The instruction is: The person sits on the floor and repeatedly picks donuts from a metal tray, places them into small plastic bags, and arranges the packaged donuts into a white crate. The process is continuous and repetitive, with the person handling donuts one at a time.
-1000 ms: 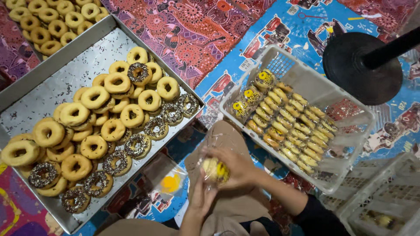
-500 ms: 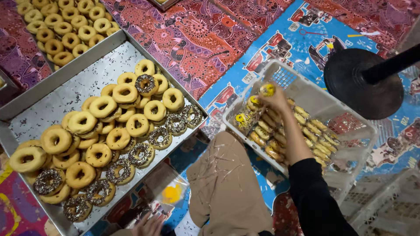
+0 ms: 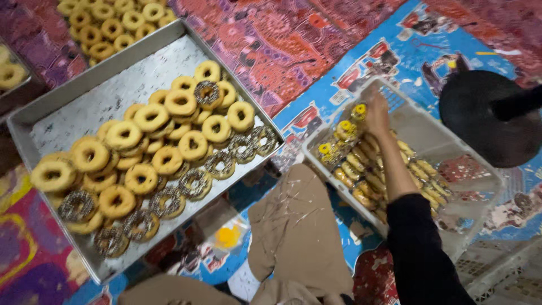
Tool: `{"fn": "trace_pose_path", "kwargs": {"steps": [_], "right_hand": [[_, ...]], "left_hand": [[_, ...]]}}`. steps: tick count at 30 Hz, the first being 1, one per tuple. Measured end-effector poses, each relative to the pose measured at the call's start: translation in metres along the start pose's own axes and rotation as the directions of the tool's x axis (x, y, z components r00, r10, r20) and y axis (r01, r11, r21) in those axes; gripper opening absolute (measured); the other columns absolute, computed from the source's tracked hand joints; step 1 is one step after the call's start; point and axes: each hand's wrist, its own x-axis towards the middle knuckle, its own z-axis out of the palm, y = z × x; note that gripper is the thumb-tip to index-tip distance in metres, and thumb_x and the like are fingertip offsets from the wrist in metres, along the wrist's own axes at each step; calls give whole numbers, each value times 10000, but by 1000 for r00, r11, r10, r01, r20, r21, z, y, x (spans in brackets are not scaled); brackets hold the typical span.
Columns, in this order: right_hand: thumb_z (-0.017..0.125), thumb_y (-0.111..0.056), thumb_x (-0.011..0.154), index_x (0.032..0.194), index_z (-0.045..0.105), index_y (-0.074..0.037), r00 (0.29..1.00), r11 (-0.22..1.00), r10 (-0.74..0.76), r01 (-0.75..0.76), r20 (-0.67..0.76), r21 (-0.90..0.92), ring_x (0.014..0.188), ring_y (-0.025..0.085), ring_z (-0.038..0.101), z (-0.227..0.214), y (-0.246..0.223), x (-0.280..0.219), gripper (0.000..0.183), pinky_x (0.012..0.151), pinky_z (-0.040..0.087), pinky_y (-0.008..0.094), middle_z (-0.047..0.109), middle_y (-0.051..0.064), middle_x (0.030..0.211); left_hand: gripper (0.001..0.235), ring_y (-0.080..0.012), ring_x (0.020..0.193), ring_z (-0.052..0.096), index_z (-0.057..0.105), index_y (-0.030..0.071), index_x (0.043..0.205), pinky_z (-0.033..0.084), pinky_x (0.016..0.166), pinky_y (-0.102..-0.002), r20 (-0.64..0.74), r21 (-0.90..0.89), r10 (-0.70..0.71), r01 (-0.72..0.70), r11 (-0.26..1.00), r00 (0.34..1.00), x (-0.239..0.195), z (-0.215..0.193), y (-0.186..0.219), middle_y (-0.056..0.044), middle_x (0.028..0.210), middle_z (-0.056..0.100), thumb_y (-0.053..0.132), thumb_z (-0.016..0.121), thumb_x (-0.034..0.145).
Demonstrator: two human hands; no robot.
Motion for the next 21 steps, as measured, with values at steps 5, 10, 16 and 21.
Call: {"fn": "trace_pose_path", "kwargs": {"steps": [5, 10, 16, 21], "right_hand": [[694, -149, 915, 1258, 627, -22, 992, 959, 80, -104, 100, 264, 1029, 250, 607, -18, -152, -63, 372, 867, 485, 362, 663, 153, 1176], [786, -224, 820, 1218, 666, 11, 578, 736, -582, 77, 572, 672, 947, 322, 702, 99, -344, -216, 477, 818, 547, 418, 709, 212, 1056], [753, -354, 851, 1022, 764, -73, 172, 805, -362, 553, 916, 215, 990, 348, 702, 254, -364, -255, 329, 883, 549, 473, 750, 184, 1030], [693, -212, 738, 959, 762, -55, 156, 454, -730, 838, 665, 302, 951, 336, 717, 310, -363, -263, 279, 914, 547, 448, 746, 181, 1014]], "left_hand": [[540, -350, 1128, 616, 511, 7, 1349, 493, 1021, -501, 100, -100, 215, -205, 974, 972, -2, -29, 0, -224, 1260, 617, 471, 481, 1075], [424, -182, 1013, 674, 573, 51, 1332, 588, 832, -320, 296, 273, 443, -519, 810, 846, 25, 40, -22, -109, 1156, 659, 301, 573, 990], [612, -409, 1412, 385, 560, 56, 1396, 339, 1098, -608, 704, 709, 381, -624, -328, 600, 15, 114, -69, -232, 1511, 448, 281, 745, 858], [528, -320, 1437, 381, 605, 107, 1354, 273, 1110, -693, 653, 758, 274, -608, -239, 706, 4, 116, -57, -160, 1496, 482, 275, 723, 868]]}}
